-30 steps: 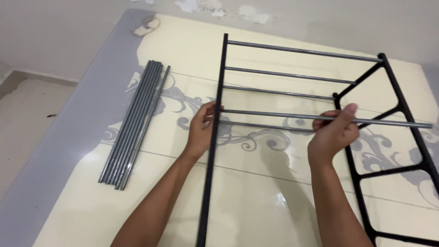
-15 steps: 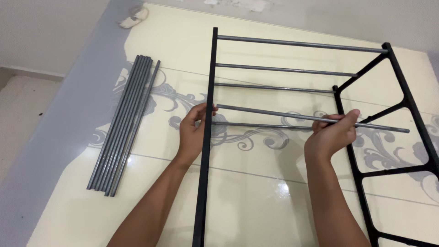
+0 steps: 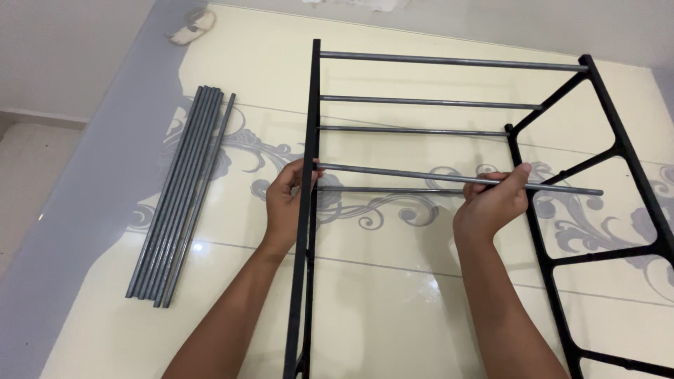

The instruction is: The person assembles a metal rack by inserting multiple horizontal metal rods into slots on two vertical side frames. The rods are added one by one from a stack on the table, and the rack is gradually built up into a multi-tiered structure.

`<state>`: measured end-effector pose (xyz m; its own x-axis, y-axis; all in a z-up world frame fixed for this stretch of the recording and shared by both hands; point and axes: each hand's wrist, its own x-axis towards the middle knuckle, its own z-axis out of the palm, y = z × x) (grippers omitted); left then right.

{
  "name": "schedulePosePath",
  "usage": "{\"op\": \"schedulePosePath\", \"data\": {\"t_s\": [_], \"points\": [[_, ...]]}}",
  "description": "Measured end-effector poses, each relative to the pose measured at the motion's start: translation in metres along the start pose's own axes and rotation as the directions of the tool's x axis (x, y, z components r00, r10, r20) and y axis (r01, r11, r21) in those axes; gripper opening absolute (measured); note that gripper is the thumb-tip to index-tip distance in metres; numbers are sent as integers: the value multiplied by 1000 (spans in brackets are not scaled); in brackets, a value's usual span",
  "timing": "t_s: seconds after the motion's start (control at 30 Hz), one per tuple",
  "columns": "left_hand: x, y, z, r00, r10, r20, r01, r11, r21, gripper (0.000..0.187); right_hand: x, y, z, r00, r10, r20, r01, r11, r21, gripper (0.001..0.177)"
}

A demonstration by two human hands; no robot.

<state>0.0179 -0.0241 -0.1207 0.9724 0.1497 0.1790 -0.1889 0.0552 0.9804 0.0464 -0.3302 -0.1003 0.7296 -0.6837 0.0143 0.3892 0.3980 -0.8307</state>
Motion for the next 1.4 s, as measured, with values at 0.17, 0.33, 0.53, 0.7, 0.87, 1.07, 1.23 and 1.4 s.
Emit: {"op": "schedulePosePath", "data": {"t_s": [0.17,0.33,0.53,0.7,0.87,1.07,1.23,1.4], "points": [[-1,2,3,999,-40,-25,40,999,0,24,0,4,-2,1000,-13,15,13,1000,25,50],[-2,2,6,999,18,-41,-16,998,60,24,0,6,-2,995,91,-45,-90,996,25,43],[-3,4,5,999,9,-34,-7,999,52,27,-4,2,6,982,152,-111,-161,984,-75,46],[-3,6,6,998,27,-50,-22,994,105,28,-4,-10,15,981,190,-50,-196,968,-157,53],[-3,1,4,998,33,-59,-28,996,86,29,-1,-14,23,962,260,-87,-272,940,-205,54],[-2,-2,4,996,63,-62,-54,990,131,29,2,-10,21,932,360,-24,-355,901,-252,48],[-1,1,5,997,43,-71,-28,979,200,28,4,-7,6,930,367,-17,-356,889,-288,44],[-1,4,5,997,32,-74,-19,985,169,27,22,-9,-15,942,323,-94,-320,946,47,31]]}}
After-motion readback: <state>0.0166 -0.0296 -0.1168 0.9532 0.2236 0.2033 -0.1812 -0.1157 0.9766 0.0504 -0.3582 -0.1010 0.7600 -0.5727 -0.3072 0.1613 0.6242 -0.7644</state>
